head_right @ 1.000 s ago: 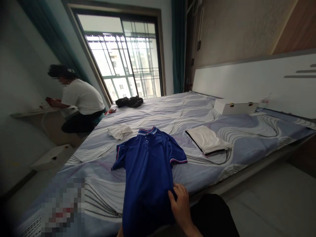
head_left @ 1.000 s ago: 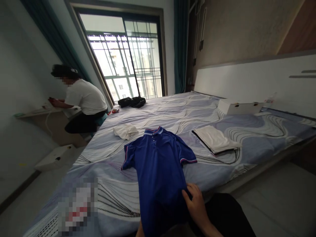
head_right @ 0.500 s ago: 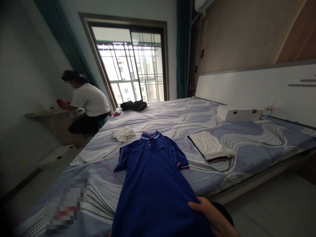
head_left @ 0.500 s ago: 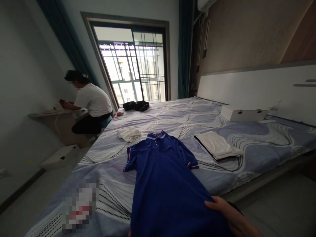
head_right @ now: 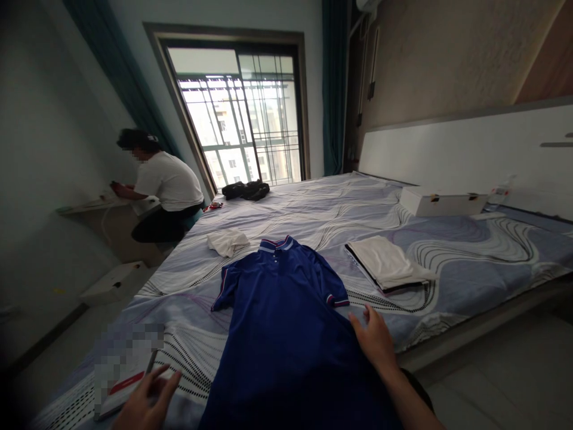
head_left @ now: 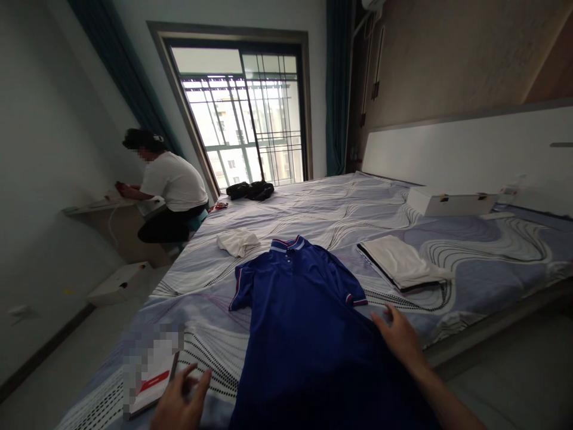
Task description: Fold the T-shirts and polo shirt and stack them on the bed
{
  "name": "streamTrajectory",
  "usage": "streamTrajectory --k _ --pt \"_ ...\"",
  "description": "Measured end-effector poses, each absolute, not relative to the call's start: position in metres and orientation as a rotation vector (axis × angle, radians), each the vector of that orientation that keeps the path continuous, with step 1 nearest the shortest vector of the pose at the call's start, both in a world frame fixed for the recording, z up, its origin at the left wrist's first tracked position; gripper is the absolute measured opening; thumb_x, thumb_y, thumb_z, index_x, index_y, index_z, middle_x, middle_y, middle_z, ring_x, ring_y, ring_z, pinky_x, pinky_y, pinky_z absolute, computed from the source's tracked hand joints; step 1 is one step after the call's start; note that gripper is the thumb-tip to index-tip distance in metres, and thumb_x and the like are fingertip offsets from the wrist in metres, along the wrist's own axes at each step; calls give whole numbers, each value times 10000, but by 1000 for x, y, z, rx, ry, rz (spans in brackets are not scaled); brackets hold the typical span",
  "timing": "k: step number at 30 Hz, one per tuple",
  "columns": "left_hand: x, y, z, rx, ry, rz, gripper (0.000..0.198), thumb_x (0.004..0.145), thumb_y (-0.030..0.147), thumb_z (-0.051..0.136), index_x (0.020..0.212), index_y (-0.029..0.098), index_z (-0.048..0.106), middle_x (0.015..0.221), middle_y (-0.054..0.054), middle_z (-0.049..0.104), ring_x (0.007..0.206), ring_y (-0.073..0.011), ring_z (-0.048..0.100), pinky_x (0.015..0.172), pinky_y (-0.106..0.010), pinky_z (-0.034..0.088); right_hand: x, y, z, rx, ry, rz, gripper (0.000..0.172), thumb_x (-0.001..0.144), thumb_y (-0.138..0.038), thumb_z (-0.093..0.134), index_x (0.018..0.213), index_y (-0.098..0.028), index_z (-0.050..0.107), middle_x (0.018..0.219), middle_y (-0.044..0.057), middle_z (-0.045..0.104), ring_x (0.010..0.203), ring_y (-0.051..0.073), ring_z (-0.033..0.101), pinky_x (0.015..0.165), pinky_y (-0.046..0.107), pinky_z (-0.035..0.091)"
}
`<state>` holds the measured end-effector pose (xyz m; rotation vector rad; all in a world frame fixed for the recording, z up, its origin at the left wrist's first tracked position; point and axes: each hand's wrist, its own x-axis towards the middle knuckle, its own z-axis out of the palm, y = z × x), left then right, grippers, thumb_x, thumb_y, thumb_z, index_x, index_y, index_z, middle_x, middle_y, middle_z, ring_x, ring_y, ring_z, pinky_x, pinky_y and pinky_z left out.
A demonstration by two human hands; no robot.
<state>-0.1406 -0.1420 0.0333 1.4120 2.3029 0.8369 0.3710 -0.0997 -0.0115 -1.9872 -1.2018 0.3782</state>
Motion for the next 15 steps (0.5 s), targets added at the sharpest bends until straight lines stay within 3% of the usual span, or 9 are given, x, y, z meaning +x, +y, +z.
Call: streamTrajectory --k 3,5,7,11,15 --pt "-107 -71 28 1623 2310 763 985 725 692 417 1406 -20 443 1456 -265 510 1404 -370 427 1172 -507 317 344 -40 -2 -2182 -1197 270 692 863 -629 521 1320 -112 575 1218 203 646 1156 325 609 964 411 466" --pt "-85 -32 19 1697 2371 628 975 754 659 409 1449 -25 387 1573 -253 364 1503 -376 242 1218 -579 153 333 -9 -1 -2340 -1208 195 628 875 -621 553 1296 -158 609 1221 189 638 1155 342 597 949 442 456" --pt "-73 -2 11 1689 2430 573 938 781 666 413 1464 24 383 1606 -224 317 1523 -370 182 1211 -623 88 330 13 -5 -2413 -1277 175 515 911 -574 548 1254 -201 639 1208 160 642 1132 326 604 922 435 458" --pt "-81 42 4 1674 2425 722 722 836 572 437 1401 124 467 1535 -201 452 1476 -336 320 1204 -586 164 335 46 -13 -2376 -1511 132 353 1005 -438 439 1146 -202 661 1186 130 665 1123 269 618 895 361 452" --pt "-110 65 7 1455 2367 958 447 858 467 437 1172 193 599 1124 -165 703 1133 -349 634 998 -507 453 347 80 -9 -2386 -1455 241 351 1029 -406 392 1197 -177 600 1105 137 711 1039 254 675 866 336 465"
